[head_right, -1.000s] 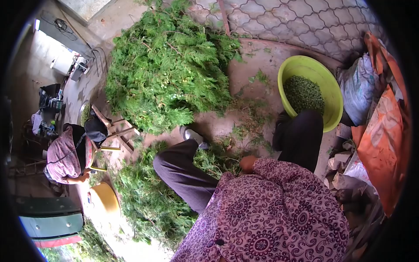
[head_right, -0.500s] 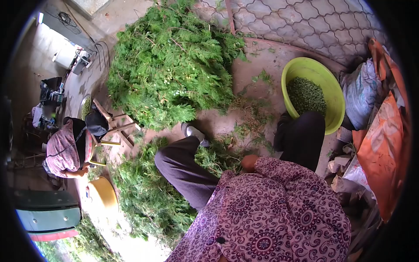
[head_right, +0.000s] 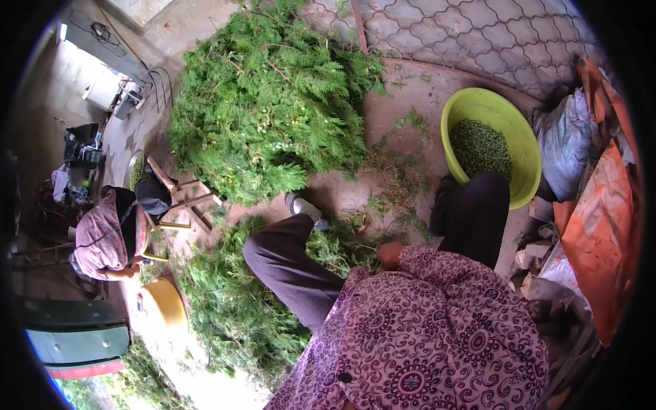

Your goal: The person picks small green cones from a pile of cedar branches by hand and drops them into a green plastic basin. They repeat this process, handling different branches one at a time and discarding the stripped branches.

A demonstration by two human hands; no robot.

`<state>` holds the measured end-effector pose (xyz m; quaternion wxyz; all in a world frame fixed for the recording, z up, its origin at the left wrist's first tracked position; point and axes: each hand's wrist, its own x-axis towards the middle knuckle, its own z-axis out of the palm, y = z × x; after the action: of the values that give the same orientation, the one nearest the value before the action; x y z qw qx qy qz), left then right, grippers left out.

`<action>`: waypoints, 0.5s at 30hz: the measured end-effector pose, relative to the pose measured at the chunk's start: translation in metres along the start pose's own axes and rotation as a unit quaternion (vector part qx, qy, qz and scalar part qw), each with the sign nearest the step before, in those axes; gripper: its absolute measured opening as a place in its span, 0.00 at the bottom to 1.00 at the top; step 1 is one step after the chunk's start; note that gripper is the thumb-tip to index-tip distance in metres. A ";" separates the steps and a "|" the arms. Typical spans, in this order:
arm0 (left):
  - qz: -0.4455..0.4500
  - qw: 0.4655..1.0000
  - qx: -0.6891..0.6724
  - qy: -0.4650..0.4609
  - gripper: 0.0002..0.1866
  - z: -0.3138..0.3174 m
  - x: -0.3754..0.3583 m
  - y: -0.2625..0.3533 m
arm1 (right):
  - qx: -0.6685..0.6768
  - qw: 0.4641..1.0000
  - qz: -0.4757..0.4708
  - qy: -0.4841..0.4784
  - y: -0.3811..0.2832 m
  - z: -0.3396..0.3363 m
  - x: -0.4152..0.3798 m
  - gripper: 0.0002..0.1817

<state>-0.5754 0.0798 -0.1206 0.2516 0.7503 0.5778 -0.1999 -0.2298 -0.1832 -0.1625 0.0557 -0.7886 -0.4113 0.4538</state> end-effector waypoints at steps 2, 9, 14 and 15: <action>0.000 1.000 0.001 0.000 0.15 0.000 0.000 -0.001 | -0.007 1.000 -0.004 0.011 0.003 0.003 0.001 0.14; -0.005 1.000 0.000 0.003 0.15 0.001 -0.001 -0.004 | -0.029 0.999 -0.008 0.017 0.006 0.010 0.006 0.14; -0.005 1.000 -0.003 0.008 0.15 0.002 -0.002 -0.005 | -0.005 1.000 0.018 -0.002 -0.004 -0.006 -0.004 0.20; -0.003 1.000 -0.004 0.010 0.15 0.002 -0.002 -0.005 | 0.007 1.000 0.018 0.002 -0.006 -0.008 -0.005 0.21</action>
<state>-0.5808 0.0784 -0.1214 0.2478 0.7494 0.5835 -0.1911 -0.2285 -0.1810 -0.1518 0.0535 -0.7963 -0.3936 0.4562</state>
